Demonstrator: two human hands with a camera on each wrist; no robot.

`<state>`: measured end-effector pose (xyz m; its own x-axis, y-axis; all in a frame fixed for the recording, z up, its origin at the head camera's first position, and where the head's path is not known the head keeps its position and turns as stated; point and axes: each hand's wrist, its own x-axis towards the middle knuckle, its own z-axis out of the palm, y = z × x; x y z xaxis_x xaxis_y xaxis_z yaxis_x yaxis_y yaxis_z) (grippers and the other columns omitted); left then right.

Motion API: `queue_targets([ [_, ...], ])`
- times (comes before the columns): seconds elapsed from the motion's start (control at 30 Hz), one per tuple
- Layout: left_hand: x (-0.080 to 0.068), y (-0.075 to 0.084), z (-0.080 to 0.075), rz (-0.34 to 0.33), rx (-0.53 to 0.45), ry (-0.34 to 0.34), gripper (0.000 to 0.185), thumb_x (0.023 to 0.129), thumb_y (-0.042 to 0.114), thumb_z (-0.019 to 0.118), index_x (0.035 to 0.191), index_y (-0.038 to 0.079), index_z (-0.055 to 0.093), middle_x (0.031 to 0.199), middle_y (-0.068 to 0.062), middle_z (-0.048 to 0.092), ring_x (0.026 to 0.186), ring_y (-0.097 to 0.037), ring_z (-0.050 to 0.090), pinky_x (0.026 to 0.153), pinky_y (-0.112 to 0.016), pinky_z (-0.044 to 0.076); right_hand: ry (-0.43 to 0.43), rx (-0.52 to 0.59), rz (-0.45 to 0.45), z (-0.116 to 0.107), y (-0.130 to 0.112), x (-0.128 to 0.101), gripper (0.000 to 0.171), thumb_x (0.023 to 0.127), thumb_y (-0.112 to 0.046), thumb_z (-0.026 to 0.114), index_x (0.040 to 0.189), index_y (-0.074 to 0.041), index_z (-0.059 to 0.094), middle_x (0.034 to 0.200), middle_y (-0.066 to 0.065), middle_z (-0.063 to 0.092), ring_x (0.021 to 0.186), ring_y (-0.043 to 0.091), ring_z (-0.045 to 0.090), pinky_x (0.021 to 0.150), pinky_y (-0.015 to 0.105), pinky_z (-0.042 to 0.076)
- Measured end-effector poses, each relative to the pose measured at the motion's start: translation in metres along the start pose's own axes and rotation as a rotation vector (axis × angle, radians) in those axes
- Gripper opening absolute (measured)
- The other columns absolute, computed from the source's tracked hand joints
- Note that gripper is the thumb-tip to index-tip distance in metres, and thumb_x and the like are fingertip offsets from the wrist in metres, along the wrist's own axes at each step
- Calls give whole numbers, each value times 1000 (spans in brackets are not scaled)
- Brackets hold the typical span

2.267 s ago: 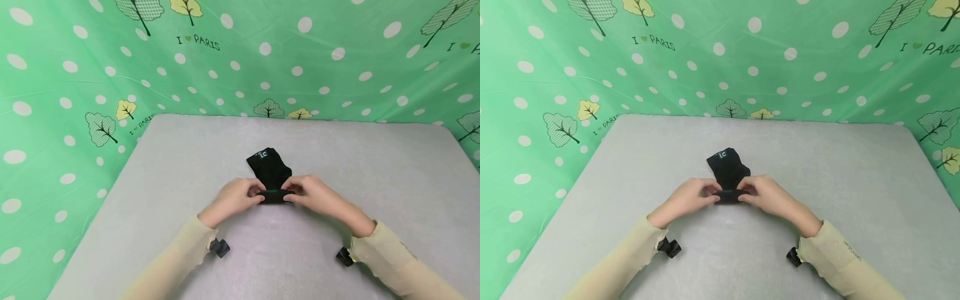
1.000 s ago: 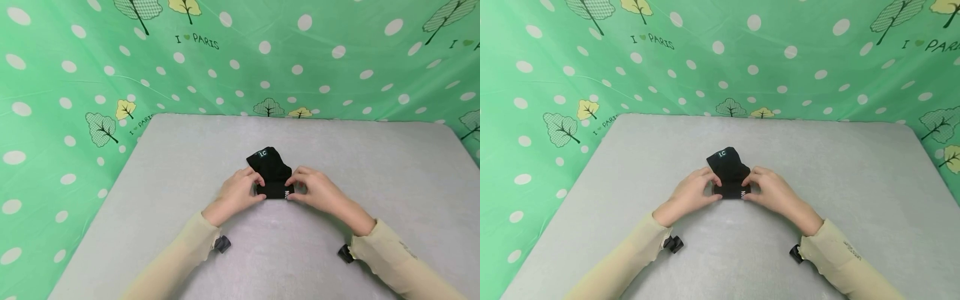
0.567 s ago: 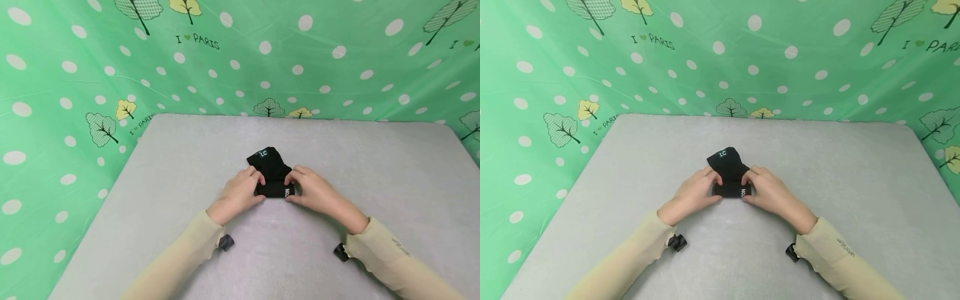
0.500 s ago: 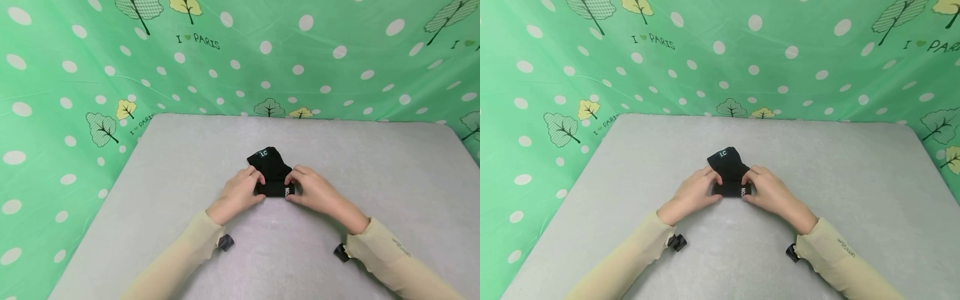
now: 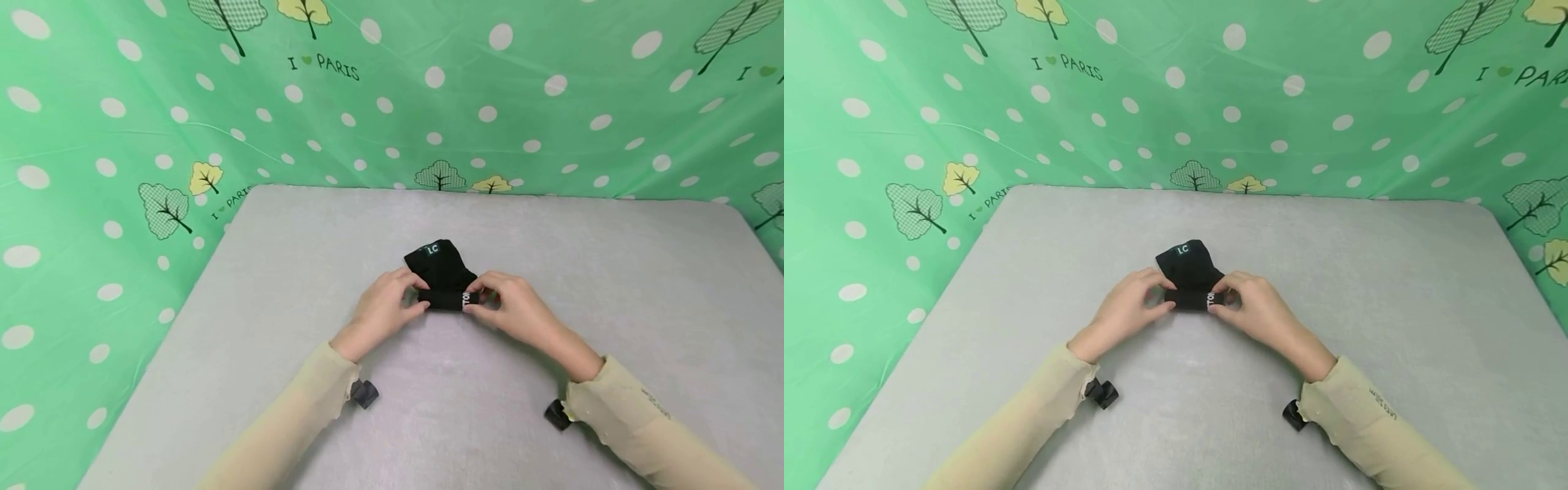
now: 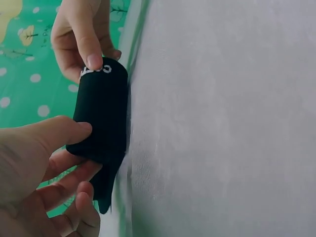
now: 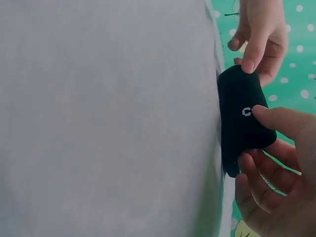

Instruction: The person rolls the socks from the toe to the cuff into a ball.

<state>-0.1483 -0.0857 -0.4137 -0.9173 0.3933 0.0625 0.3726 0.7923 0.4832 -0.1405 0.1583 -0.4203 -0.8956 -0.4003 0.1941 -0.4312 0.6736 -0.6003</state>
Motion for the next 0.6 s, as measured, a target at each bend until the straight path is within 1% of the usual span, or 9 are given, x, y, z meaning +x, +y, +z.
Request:
queue_targets([
  [0.13, 0, -5, -1, -18, -89, -3, 22, 90, 26, 73, 111, 18, 71, 103, 2, 69, 78, -11, 57, 74, -26, 49, -33, 77, 80, 0, -2, 1, 18, 86, -21, 79, 100, -11, 73, 85, -1, 69, 78, 12, 62, 70, 27, 54],
  [0.27, 1, -10, -3, -59, -174, -23, 21, 92, 27, 71, 110, 16, 72, 100, 2, 72, 71, -7, 56, 69, -23, 47, -70, 179, 176, 0, -4, 4, 18, 89, -24, 75, 101, -11, 73, 87, 0, 71, 80, 11, 62, 71, 23, 53],
  [0.33, 1, -11, -4, -83, -192, -36, 20, 93, 28, 70, 109, 15, 72, 99, 2, 73, 71, -8, 56, 70, -24, 48, -79, 225, 218, 0, -4, 6, 20, 91, -25, 74, 102, -9, 72, 90, 3, 71, 80, 12, 62, 70, 23, 53],
  [0.43, 4, -11, -4, -115, -191, -55, 21, 95, 31, 68, 109, 15, 71, 98, 2, 73, 74, -10, 58, 73, -26, 48, -76, 268, 265, 0, -3, 11, 22, 92, -24, 72, 103, -5, 68, 92, 9, 70, 77, 15, 61, 62, 23, 52],
  [0.53, 8, -9, -3, -158, -182, -62, 22, 96, 33, 66, 108, 15, 71, 97, 2, 73, 81, -13, 60, 78, -29, 49, -66, 278, 296, 0, -1, 17, 22, 93, -22, 72, 103, -3, 65, 92, 12, 70, 73, 16, 60, 56, 24, 50],
  [0.6, 11, -8, -2, -191, -174, -66, 23, 96, 33, 65, 107, 14, 71, 96, 2, 73, 84, -14, 60, 79, -30, 48, -65, 271, 310, -1, -1, 21, 22, 93, -21, 72, 103, -3, 64, 91, 13, 70, 72, 15, 59, 55, 24, 50],
])
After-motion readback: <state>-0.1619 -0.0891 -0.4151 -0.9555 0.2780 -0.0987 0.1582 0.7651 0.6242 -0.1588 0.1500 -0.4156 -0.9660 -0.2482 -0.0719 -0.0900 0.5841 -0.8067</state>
